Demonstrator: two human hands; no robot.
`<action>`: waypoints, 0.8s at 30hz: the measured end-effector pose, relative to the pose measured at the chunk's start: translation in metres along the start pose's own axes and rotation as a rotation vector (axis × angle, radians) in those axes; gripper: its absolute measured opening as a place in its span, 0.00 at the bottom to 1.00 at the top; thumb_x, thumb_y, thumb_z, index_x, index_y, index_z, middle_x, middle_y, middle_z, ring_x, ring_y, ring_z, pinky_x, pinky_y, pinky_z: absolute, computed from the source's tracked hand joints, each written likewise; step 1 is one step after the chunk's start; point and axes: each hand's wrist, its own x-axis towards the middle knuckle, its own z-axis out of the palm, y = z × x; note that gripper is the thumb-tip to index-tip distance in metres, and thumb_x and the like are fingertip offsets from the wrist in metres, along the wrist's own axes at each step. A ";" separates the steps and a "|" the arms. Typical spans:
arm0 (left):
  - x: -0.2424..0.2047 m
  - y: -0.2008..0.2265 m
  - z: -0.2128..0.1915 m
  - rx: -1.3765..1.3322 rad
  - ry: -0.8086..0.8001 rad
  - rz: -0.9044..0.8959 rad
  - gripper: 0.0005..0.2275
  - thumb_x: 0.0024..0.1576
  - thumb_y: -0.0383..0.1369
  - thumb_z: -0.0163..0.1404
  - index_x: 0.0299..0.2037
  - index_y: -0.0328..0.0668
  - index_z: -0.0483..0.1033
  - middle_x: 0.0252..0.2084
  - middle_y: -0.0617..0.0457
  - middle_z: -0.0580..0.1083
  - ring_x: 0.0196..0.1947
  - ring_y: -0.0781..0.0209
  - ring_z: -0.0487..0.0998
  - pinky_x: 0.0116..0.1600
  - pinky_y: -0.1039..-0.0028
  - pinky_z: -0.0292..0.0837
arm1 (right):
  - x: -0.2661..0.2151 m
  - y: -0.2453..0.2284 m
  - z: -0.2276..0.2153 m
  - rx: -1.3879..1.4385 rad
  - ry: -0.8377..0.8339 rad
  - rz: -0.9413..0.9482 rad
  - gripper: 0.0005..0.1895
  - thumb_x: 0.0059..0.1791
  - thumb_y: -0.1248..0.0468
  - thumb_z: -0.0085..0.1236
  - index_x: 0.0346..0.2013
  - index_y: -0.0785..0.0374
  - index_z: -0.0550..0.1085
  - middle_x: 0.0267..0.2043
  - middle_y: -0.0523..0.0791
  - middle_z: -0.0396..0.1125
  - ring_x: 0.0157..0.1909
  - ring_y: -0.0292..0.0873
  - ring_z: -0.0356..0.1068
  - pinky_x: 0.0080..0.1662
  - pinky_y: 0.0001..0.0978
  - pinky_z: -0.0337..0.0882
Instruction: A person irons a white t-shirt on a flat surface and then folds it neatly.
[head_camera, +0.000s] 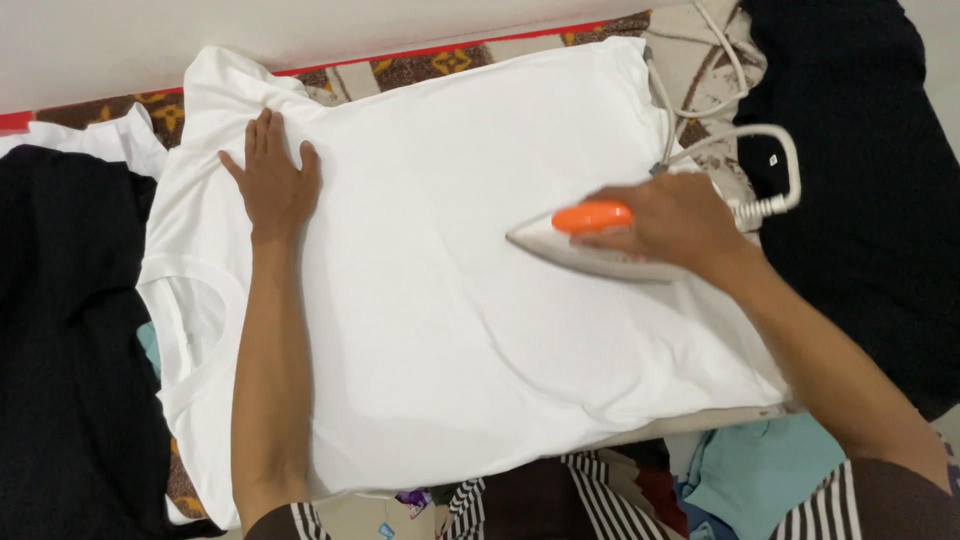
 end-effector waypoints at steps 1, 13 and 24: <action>0.000 0.000 0.000 -0.002 0.005 0.002 0.25 0.69 0.43 0.39 0.74 0.37 0.60 0.77 0.42 0.56 0.77 0.48 0.51 0.72 0.33 0.30 | 0.016 0.008 0.001 -0.007 0.072 0.015 0.26 0.44 0.29 0.56 0.52 0.31 0.79 0.37 0.47 0.79 0.43 0.59 0.79 0.49 0.51 0.75; 0.001 -0.006 0.000 -0.079 0.058 0.094 0.27 0.65 0.41 0.37 0.71 0.31 0.60 0.75 0.43 0.59 0.75 0.45 0.52 0.68 0.31 0.31 | -0.001 0.005 -0.031 -0.003 -0.444 -0.016 0.28 0.40 0.35 0.64 0.52 0.33 0.79 0.21 0.34 0.74 0.24 0.33 0.67 0.33 0.22 0.61; 0.004 -0.010 0.012 -0.044 0.093 0.110 0.26 0.66 0.40 0.38 0.71 0.29 0.60 0.75 0.41 0.59 0.74 0.42 0.53 0.66 0.28 0.32 | -0.097 0.004 -0.003 0.059 -0.471 -0.112 0.31 0.35 0.26 0.60 0.51 0.20 0.80 0.09 0.33 0.64 0.17 0.33 0.57 0.28 0.30 0.51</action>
